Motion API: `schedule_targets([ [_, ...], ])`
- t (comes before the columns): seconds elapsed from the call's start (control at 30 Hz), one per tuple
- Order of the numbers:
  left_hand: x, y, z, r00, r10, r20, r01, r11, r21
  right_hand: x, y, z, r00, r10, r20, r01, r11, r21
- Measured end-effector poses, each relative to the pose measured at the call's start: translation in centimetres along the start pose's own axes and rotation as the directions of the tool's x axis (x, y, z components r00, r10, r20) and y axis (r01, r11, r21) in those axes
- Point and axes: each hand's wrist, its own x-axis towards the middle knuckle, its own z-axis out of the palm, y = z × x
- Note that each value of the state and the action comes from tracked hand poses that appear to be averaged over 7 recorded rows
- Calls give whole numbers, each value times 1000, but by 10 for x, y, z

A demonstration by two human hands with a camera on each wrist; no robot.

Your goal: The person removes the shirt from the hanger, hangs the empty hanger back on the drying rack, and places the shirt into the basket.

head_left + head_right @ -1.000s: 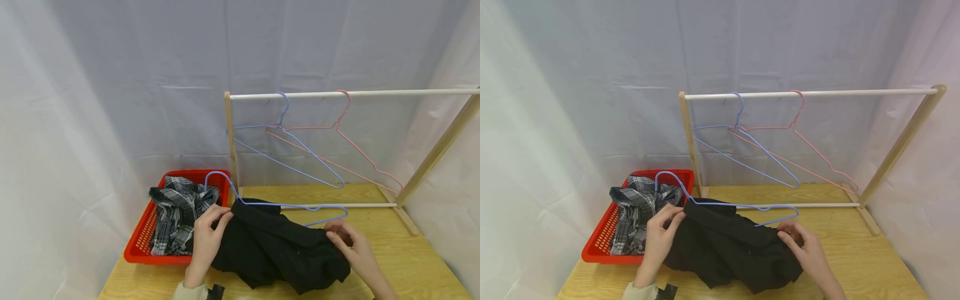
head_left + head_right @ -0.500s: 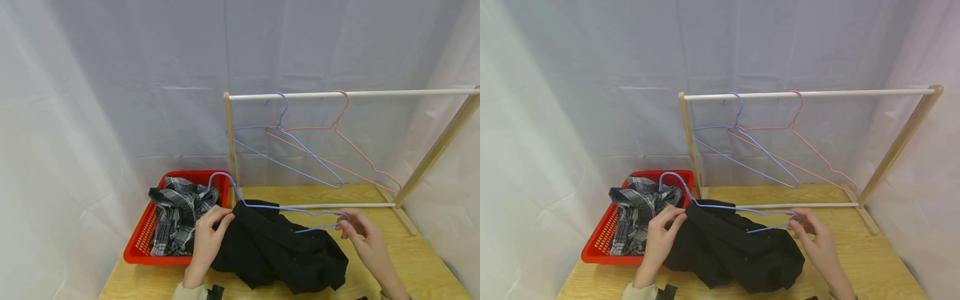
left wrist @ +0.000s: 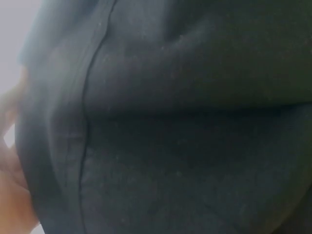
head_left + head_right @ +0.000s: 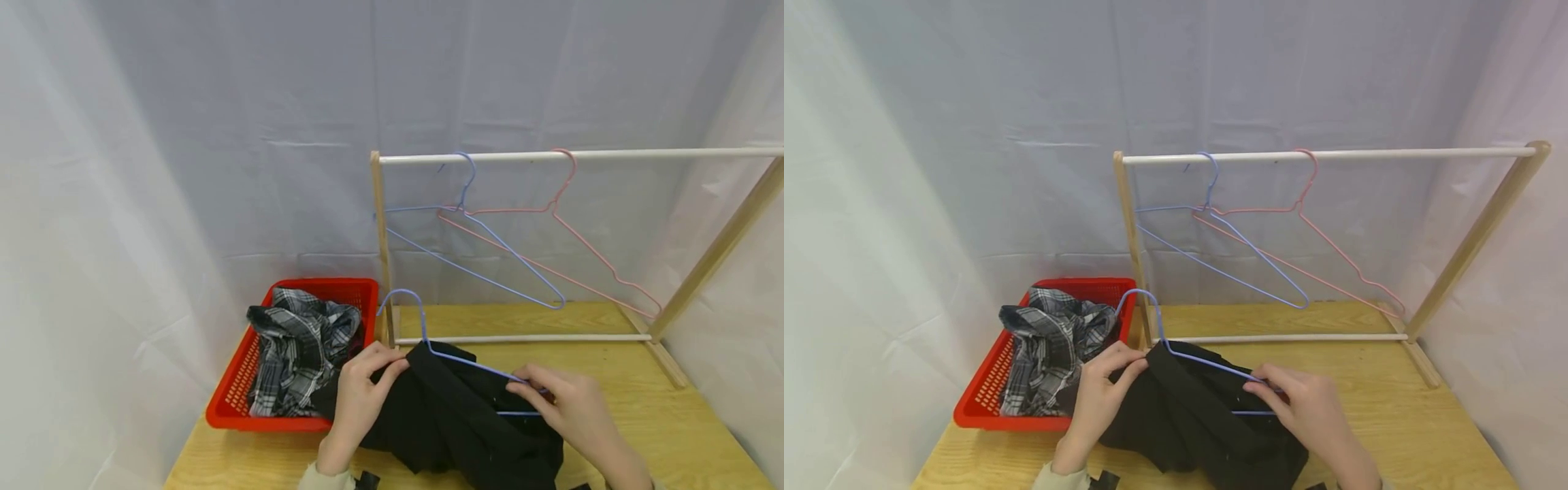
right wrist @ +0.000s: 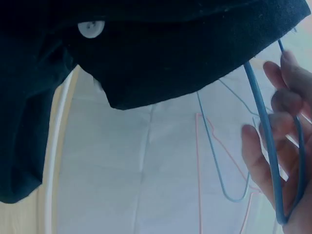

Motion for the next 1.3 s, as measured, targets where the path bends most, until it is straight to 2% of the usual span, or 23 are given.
schedule_targets([
  [0.17, 1, 0, 0, 999, 41, -2, -41, 998, -38, -1, -1, 1, 997, -19, -74, 17, 1000, -25],
  [0.4, 2, -3, -2, 1000, 21, -2, -21, 998, -60, 1, 0, -9, 982, -27, -186, 11, 996, -88],
  [0.73, 0, -9, -8, 1000, 0, 6, 0, 1000, -4, -4, 11, -31, 970, 6, -241, -38, 991, -129],
  [1.1, 0, -14, -15, 997, -22, -80, 24, 1000, 17, -13, 22, -59, 950, 56, -307, -90, 991, -99],
  [1.3, 1, -14, -19, 990, 2, -140, -1, 1000, 9, -16, 23, -71, 938, 97, -332, -135, 986, -93],
])
